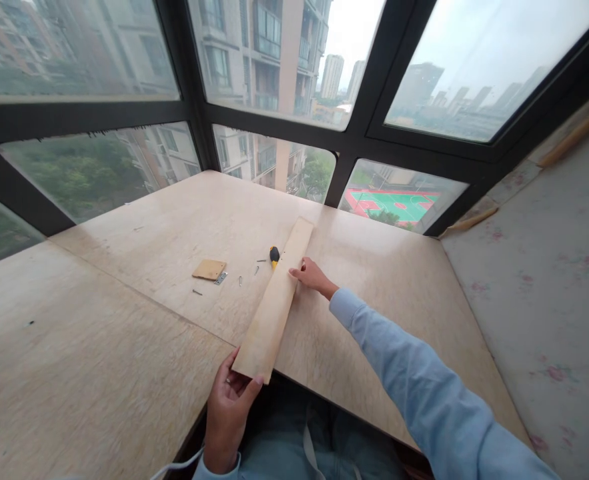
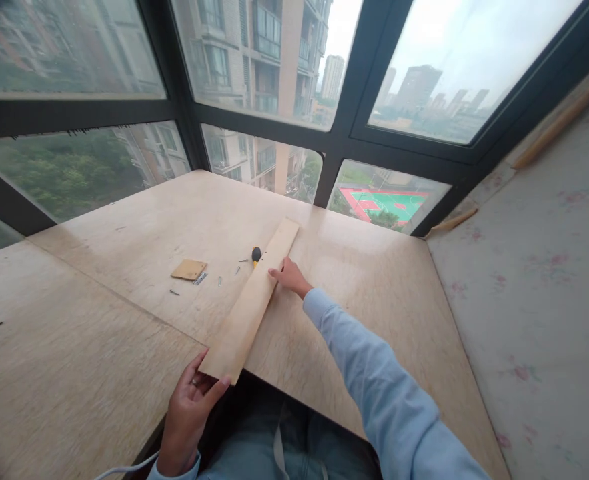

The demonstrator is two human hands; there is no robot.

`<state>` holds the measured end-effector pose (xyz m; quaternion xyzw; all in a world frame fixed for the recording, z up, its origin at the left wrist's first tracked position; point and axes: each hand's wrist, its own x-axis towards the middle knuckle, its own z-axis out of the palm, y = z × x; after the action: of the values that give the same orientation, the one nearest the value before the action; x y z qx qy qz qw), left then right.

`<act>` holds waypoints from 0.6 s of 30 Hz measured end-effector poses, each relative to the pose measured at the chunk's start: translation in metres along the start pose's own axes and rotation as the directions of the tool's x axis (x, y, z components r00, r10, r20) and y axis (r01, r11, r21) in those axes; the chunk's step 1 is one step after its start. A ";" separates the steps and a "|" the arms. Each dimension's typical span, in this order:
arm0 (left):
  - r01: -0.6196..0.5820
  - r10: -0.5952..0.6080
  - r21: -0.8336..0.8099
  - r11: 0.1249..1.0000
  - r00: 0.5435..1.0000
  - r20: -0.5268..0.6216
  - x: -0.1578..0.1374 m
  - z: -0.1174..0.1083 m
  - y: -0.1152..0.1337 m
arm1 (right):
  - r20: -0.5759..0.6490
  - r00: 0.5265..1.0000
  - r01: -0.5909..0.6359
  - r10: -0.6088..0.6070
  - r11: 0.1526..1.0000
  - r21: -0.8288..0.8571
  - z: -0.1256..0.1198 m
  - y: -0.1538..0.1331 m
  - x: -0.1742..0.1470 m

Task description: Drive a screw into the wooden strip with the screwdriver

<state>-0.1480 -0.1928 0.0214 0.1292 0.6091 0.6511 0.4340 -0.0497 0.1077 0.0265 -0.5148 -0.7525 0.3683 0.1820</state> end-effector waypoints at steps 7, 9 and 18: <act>0.036 -0.038 -0.044 0.998 0.999 -0.030 -0.023 0.032 -0.006 | 0.015 1.000 0.006 -0.009 0.982 0.188 -0.007 0.011 -0.022; 0.043 -0.045 -0.049 0.998 0.998 -0.034 -0.025 0.036 -0.010 | 0.005 1.000 0.016 -0.017 0.980 0.197 -0.007 0.015 -0.024; 0.066 -0.065 0.015 0.998 0.997 -0.037 -0.005 0.021 -0.018 | -0.058 0.994 0.093 -0.088 0.991 0.096 0.000 0.022 -0.018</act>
<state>-0.1228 -0.1842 0.0119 0.1006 0.6262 0.6338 0.4428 -0.0278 0.0957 0.0119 -0.4803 -0.7508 0.3823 0.2437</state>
